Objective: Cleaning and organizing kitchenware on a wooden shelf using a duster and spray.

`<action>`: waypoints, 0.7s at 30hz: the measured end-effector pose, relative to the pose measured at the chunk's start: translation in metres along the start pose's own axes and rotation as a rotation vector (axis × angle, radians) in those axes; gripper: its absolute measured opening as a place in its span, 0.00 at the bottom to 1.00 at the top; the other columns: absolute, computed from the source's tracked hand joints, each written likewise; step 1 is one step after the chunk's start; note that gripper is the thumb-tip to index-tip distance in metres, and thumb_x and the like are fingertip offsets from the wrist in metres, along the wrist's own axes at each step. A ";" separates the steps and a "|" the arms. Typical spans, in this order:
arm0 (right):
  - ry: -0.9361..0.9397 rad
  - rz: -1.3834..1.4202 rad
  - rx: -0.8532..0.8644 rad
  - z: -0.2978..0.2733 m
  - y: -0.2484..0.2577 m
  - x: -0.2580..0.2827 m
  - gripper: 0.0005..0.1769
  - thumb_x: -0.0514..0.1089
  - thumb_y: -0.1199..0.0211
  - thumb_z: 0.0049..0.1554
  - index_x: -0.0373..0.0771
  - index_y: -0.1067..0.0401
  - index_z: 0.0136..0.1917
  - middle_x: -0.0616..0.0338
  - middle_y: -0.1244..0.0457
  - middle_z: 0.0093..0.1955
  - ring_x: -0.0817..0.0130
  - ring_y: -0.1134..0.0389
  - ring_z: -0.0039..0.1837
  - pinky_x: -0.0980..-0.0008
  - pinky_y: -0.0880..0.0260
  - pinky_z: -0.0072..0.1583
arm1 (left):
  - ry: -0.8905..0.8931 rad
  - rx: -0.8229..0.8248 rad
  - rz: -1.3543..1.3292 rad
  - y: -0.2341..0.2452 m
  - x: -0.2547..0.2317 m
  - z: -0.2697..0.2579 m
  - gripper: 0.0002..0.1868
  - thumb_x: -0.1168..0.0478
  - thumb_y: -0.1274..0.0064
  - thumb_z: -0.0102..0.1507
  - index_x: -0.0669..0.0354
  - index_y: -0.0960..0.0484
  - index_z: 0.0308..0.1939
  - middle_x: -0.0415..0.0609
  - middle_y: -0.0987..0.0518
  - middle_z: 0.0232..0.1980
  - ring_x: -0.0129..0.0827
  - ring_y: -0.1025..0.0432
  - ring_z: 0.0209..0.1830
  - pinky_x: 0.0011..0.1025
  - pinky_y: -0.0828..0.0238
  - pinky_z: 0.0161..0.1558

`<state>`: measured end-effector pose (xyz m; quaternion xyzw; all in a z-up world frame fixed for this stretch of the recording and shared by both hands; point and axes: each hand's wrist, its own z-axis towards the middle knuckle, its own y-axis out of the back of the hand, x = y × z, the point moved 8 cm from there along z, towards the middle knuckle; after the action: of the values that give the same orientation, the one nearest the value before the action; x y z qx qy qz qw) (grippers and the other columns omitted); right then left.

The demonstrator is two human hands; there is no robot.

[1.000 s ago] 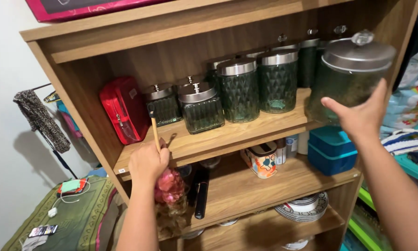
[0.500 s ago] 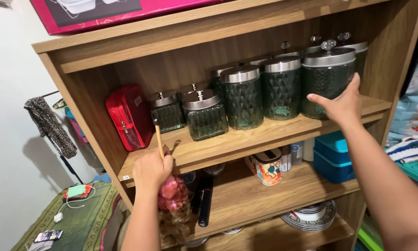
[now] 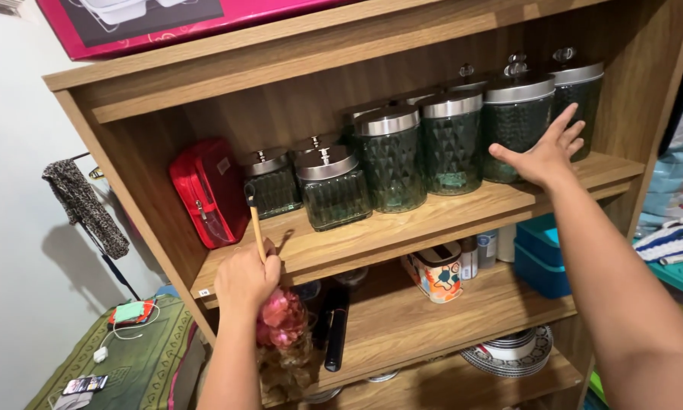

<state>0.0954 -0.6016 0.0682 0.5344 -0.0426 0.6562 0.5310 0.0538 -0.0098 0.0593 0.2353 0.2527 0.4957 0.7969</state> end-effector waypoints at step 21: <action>-0.141 -0.071 0.011 -0.003 -0.014 0.010 0.89 0.80 0.28 0.41 0.59 0.96 0.83 0.36 0.90 0.86 0.37 0.85 0.89 0.19 0.73 0.78 | 0.007 0.011 0.004 0.000 -0.001 0.000 0.12 0.54 0.55 0.57 0.53 0.18 0.34 0.56 0.18 0.33 0.55 0.24 0.35 0.51 0.28 0.41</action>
<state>0.1053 -0.5871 0.0673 0.5834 -0.0573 0.5980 0.5466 0.0539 -0.0106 0.0592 0.2383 0.2578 0.4969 0.7936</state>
